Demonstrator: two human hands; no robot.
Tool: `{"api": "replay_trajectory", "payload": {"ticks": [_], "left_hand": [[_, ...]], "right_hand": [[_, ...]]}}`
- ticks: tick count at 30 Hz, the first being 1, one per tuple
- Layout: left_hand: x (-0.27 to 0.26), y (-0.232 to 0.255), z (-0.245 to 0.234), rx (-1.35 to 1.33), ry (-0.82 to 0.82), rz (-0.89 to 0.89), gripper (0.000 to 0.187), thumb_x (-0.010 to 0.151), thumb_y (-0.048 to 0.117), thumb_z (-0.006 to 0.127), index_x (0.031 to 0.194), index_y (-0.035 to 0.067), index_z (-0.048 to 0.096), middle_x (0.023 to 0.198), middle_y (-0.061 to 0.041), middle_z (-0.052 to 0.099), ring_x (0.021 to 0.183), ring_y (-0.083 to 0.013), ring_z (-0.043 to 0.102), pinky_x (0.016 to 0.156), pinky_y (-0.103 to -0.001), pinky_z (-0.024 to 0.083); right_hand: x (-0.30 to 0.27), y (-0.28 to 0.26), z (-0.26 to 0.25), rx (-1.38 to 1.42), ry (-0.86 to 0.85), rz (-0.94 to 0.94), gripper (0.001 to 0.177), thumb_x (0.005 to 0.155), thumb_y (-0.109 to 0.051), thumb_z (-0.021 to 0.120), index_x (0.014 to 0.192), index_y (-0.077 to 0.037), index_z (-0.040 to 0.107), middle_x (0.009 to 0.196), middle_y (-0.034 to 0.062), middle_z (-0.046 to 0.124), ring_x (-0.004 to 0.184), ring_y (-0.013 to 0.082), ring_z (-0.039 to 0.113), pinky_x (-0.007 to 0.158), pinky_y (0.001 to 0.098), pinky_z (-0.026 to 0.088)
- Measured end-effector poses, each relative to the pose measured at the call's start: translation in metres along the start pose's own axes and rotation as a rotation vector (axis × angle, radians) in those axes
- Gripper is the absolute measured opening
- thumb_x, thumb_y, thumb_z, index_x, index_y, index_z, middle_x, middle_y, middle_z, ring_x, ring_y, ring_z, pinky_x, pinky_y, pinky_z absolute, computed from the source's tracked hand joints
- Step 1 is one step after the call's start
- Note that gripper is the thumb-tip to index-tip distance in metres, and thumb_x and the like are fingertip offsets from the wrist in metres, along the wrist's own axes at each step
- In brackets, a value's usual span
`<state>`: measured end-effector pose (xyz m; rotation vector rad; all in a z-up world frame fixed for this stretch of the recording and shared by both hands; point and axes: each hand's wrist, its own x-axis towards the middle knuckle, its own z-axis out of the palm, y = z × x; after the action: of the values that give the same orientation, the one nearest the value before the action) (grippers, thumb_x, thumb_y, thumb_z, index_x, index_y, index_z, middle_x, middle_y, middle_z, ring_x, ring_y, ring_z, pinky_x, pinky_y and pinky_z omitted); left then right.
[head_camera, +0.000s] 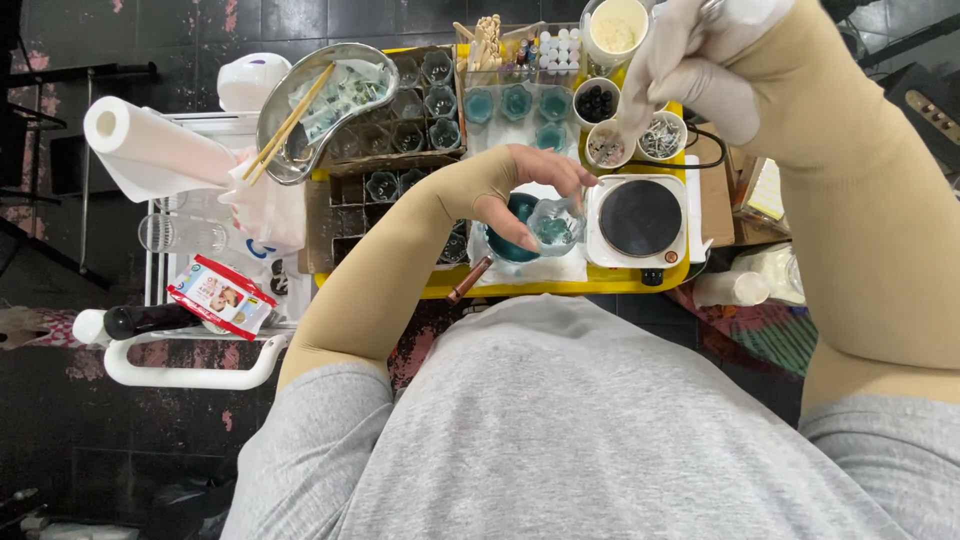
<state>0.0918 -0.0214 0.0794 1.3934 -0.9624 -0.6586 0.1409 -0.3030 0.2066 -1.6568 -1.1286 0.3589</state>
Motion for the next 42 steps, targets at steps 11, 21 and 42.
{"api": "replay_trajectory", "payload": {"ticks": [11,21,42], "left_hand": [[-0.002,0.004,-0.001,0.044,0.013,0.011,0.058,0.068,0.022,0.091,0.122,0.011,0.073,0.14,-0.01,0.067,0.148,-0.0298,0.052,0.127,-0.047,0.036],[-0.005,0.0,0.0,0.039,0.025,0.024,0.057,0.067,0.019,0.091,0.12,0.011,0.073,0.143,-0.013,0.065,0.147,-0.0289,0.052,0.128,-0.047,0.036],[-0.018,0.021,0.028,0.934,0.543,0.113,0.047,0.072,0.045,0.092,0.112,0.026,0.075,0.114,0.007,0.068,0.143,-0.0238,0.05,0.126,-0.067,-0.002]], "right_hand": [[-0.001,-0.017,0.009,0.117,0.103,0.003,0.014,0.105,-0.003,0.059,0.099,-0.008,0.048,0.095,0.0099,0.067,0.088,0.0177,0.071,0.08,0.0308,0.061],[-0.012,-0.003,0.008,0.113,0.155,-0.033,0.015,0.111,-0.002,0.057,0.105,-0.009,0.045,0.092,0.0124,0.068,0.085,0.0179,0.072,0.078,0.0317,0.061],[-0.038,-0.067,0.07,-0.413,-0.228,-0.547,0.029,0.078,-0.013,0.076,0.102,-0.005,0.062,0.105,0.0169,0.07,0.087,0.0344,0.071,0.067,0.0417,0.06]]}}
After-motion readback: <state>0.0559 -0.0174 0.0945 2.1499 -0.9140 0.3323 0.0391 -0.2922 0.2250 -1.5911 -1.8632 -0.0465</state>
